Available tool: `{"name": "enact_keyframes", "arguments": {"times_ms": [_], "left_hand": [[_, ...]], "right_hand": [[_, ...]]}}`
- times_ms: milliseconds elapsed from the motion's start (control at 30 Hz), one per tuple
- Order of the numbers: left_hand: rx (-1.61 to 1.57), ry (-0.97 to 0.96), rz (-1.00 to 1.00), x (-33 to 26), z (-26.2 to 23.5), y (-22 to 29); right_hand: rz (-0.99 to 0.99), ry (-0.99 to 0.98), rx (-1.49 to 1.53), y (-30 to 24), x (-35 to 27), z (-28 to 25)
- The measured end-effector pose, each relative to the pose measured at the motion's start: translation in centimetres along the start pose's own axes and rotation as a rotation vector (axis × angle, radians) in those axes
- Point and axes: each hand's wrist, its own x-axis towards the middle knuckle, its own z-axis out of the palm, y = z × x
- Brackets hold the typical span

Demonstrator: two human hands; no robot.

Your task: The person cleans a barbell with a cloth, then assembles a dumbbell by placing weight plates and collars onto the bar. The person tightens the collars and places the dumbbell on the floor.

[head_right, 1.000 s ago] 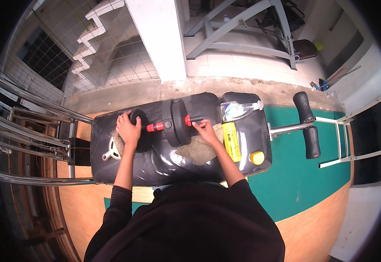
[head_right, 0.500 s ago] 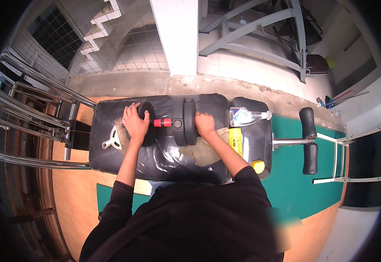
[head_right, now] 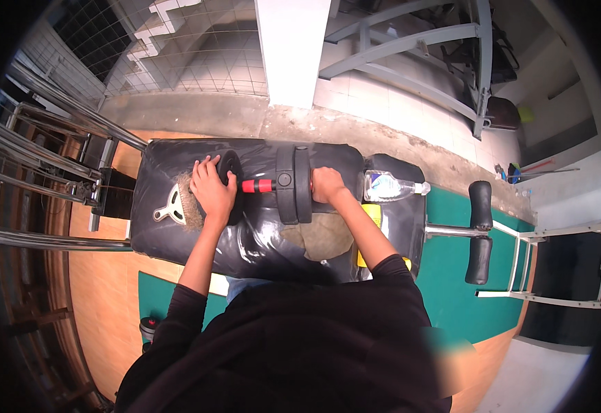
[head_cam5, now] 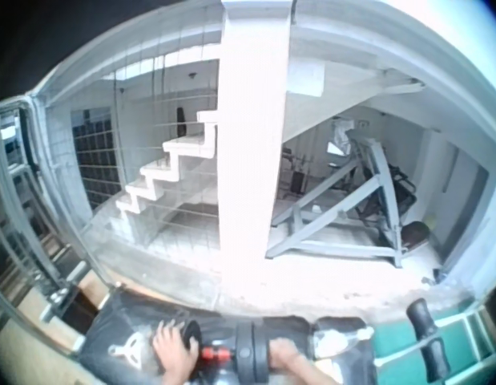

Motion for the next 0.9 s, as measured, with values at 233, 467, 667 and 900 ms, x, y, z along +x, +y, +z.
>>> {"name": "enact_keyframes", "arguments": {"times_ms": [233, 467, 667, 900], "left_hand": [[-0.061, 0.001, -0.010, -0.4, -0.3, 0.0], [-0.050, -0.182, 0.057, 0.6, -1.9, 4.7], [-0.294, -0.569, -0.049, -0.2, 1.5, 12.6], [-0.431, -0.446, 0.042, -1.1, 1.3, 12.4]], "right_hand": [[0.049, -0.053, 0.017, -0.7, -0.7, -0.7], [0.099, 0.049, 0.035, 0.0, -0.7, 2.0], [-0.003, -0.291, 0.130, -0.6, -1.6, -0.8], [-0.135, -0.866, 0.756, 4.8, 1.0, -2.8]]}}
